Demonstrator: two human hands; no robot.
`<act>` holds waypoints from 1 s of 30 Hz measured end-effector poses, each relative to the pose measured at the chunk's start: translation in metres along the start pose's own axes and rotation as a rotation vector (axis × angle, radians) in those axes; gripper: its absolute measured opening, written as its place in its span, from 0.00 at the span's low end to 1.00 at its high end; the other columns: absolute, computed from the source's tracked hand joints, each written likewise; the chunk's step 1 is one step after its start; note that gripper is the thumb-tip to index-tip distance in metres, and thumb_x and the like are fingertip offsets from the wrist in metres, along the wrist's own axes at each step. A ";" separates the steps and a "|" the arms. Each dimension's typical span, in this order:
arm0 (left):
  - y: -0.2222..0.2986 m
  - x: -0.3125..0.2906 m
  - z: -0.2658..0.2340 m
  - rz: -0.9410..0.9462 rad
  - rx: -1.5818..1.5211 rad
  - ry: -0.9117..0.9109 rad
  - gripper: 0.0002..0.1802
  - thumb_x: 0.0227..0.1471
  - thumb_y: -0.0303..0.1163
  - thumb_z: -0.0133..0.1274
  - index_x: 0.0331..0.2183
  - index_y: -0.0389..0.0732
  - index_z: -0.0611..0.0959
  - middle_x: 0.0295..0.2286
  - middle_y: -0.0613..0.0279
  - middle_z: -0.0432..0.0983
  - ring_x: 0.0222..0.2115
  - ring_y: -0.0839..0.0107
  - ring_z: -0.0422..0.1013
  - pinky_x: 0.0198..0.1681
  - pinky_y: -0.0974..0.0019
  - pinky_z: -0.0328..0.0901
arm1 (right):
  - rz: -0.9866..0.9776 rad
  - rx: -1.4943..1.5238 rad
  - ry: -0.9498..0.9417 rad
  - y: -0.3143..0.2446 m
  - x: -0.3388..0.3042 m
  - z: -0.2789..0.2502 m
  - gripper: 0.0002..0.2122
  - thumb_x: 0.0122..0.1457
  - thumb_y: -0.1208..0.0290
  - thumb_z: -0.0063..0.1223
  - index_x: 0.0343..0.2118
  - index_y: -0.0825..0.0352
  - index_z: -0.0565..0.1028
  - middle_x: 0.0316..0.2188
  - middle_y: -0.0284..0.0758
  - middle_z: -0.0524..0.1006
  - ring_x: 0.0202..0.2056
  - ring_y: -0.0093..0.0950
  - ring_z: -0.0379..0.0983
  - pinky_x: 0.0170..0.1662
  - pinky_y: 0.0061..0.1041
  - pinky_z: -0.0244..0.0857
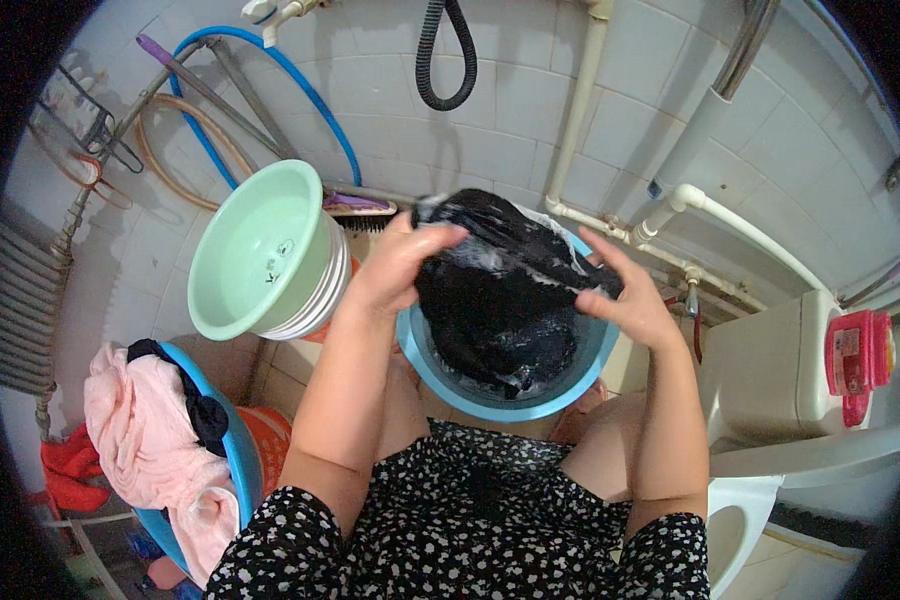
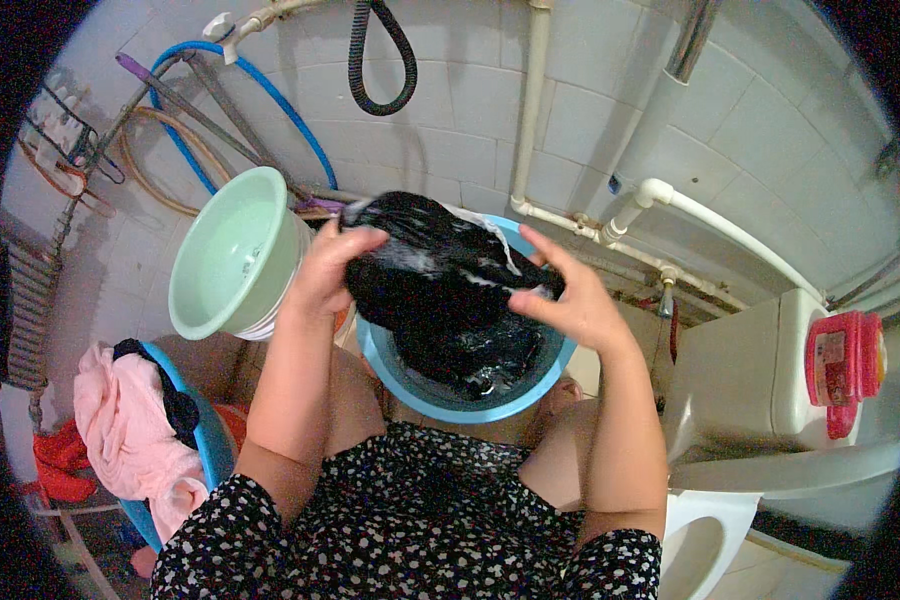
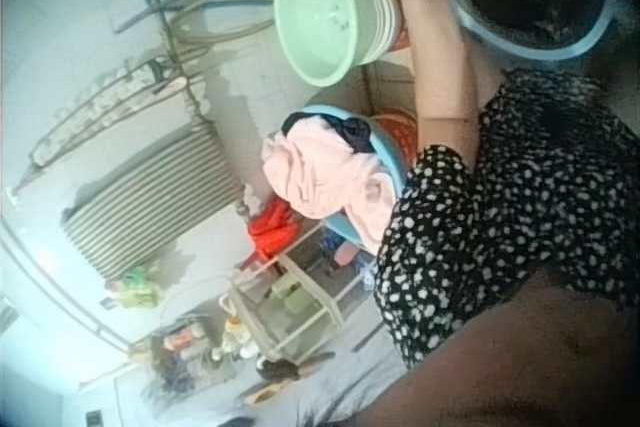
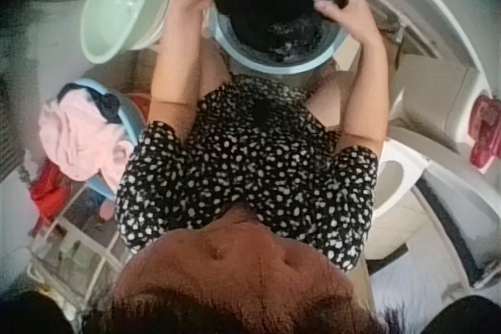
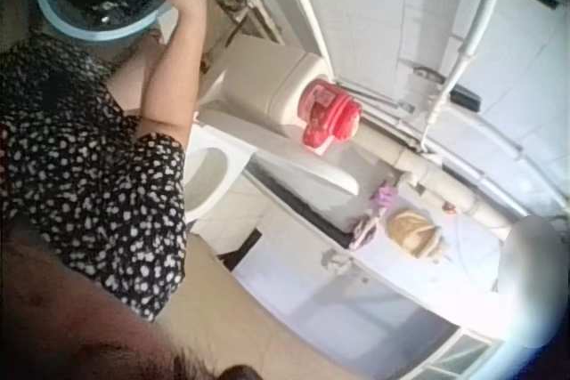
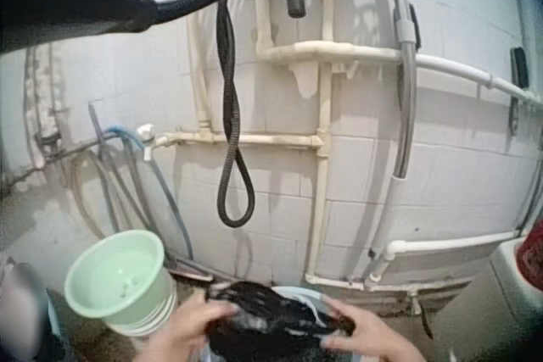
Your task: The person sits on a toilet in a bathroom and hand-washes a dark garment in a blue basin. They pour water from a green basin into the toilet, refill the green basin using a shower hose, and then return to washing the garment. The person applies liquid detergent from a yellow bottle to the garment and continues scrubbing and rinsing it by hand.
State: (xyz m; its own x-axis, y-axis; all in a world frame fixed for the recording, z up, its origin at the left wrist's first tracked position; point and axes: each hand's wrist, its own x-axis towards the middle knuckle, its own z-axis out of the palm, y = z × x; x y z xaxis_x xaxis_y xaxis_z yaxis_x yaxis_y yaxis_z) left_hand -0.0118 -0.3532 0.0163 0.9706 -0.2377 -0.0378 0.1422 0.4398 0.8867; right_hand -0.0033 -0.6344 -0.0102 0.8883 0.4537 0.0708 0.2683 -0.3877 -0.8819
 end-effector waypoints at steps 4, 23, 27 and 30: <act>-0.001 0.009 -0.019 -0.055 -0.195 0.065 0.12 0.47 0.27 0.51 0.36 0.34 0.78 0.31 0.58 0.77 0.30 0.69 0.75 0.36 0.67 0.70 | 0.150 -0.168 -0.106 -0.026 -0.005 0.019 0.26 0.42 0.62 0.65 0.45 0.66 0.71 0.44 0.46 0.72 0.46 0.35 0.68 0.49 0.29 0.60; -0.043 0.030 -0.031 -0.283 -0.472 0.060 0.15 0.54 0.40 0.48 0.34 0.37 0.79 0.32 0.58 0.77 0.34 0.66 0.74 0.40 0.62 0.68 | 0.005 0.153 0.142 0.012 0.008 0.047 0.25 0.50 0.86 0.44 0.54 0.62 0.65 0.51 0.42 0.69 0.53 0.31 0.64 0.55 0.26 0.55; -0.040 0.031 -0.008 -0.182 -0.537 -0.057 0.22 0.55 0.48 0.44 0.35 0.38 0.77 0.34 0.58 0.77 0.34 0.64 0.74 0.43 0.58 0.67 | -0.083 0.952 0.191 0.001 0.011 0.059 0.20 0.46 0.88 0.39 0.44 0.67 0.72 0.57 0.39 0.61 0.57 0.32 0.58 0.60 0.28 0.47; -0.062 0.042 -0.023 -0.046 -0.638 -0.206 0.23 0.55 0.50 0.43 0.36 0.39 0.77 0.35 0.57 0.76 0.35 0.64 0.73 0.44 0.57 0.66 | -0.388 0.369 0.131 -0.024 0.017 0.083 0.18 0.39 0.87 0.41 0.35 0.63 0.73 0.63 0.40 0.46 0.65 0.38 0.30 0.63 0.40 0.24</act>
State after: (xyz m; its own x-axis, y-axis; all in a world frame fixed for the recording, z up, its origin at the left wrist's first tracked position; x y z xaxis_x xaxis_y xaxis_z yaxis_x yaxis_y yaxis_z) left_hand 0.0251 -0.3702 -0.0511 0.9129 -0.4011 0.0757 0.3309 0.8359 0.4379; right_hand -0.0259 -0.5507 -0.0266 0.7953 0.3948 0.4601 0.4579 0.1063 -0.8826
